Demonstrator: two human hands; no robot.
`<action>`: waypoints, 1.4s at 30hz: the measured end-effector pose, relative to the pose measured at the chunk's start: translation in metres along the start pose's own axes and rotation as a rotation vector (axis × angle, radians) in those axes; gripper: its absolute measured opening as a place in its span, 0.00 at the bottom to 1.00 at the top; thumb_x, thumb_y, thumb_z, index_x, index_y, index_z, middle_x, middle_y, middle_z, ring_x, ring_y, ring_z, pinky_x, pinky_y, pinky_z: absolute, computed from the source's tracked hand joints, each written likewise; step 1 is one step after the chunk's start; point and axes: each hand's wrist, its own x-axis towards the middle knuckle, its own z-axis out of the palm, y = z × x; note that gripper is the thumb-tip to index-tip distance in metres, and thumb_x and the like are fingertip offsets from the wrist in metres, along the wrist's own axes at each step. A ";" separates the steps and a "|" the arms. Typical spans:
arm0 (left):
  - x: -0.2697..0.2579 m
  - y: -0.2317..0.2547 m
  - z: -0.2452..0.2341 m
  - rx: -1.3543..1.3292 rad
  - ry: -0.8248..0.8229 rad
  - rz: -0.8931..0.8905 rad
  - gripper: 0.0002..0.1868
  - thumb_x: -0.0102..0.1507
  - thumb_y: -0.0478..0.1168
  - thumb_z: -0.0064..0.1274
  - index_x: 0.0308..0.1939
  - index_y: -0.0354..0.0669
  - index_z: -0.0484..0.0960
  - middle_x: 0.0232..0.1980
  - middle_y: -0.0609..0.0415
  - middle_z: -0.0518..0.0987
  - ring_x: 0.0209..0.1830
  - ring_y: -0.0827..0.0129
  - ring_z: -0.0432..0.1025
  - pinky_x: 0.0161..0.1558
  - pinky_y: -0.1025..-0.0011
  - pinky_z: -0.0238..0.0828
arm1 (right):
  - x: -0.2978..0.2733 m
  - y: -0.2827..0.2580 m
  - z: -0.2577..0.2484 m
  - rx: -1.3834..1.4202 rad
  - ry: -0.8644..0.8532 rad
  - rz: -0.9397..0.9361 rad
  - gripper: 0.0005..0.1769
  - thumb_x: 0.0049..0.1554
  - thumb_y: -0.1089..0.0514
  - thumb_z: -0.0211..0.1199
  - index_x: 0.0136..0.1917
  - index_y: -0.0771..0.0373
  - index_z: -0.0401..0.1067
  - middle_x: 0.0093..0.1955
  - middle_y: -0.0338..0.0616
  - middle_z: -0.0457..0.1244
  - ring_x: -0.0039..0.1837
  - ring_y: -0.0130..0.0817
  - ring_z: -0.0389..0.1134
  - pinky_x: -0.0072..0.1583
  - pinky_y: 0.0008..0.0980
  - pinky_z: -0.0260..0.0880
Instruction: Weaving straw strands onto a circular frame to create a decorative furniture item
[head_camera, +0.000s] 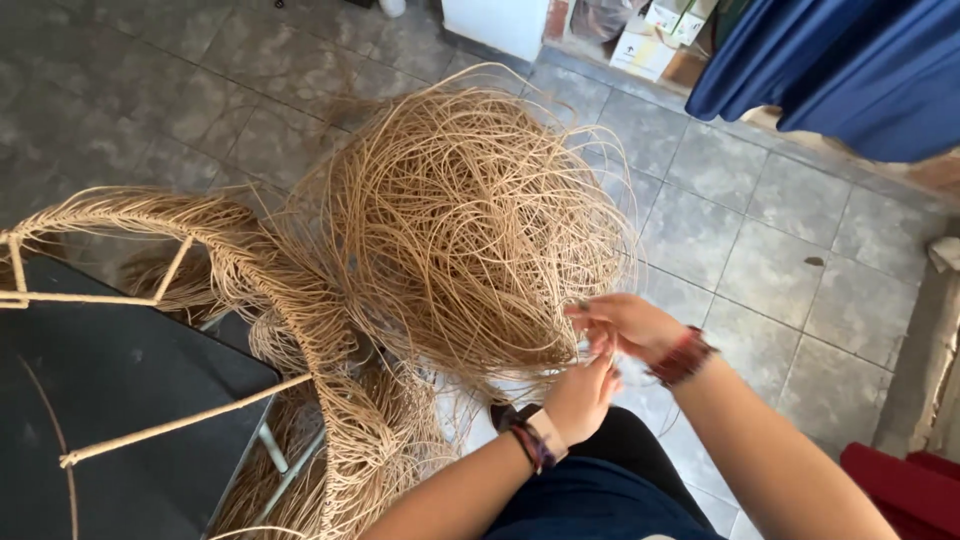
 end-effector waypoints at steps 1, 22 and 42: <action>-0.001 -0.008 -0.006 -0.023 0.002 0.008 0.10 0.69 0.51 0.41 0.43 0.52 0.72 0.27 0.53 0.80 0.30 0.56 0.81 0.25 0.67 0.74 | 0.023 0.011 -0.012 0.024 0.023 -0.029 0.18 0.68 0.58 0.46 0.55 0.75 0.71 0.33 0.39 0.59 0.30 0.26 0.57 0.35 0.25 0.58; 0.180 0.109 -0.019 -0.316 0.060 -0.189 0.15 0.60 0.31 0.43 0.40 0.55 0.83 0.40 0.60 0.82 0.36 0.70 0.76 0.39 0.67 0.70 | 0.018 -0.095 -0.174 -0.135 -0.161 0.257 0.29 0.65 0.52 0.47 0.63 0.83 0.70 0.55 0.75 0.69 0.56 0.63 0.72 0.57 0.53 0.74; 0.142 0.063 -0.115 -0.263 0.141 -0.311 0.19 0.75 0.49 0.33 0.33 0.49 0.74 0.32 0.61 0.72 0.27 0.75 0.65 0.35 0.76 0.70 | 0.012 -0.155 -0.257 -1.646 0.043 0.015 0.23 0.63 0.49 0.39 0.43 0.50 0.76 0.34 0.37 0.68 0.40 0.34 0.70 0.50 0.34 0.69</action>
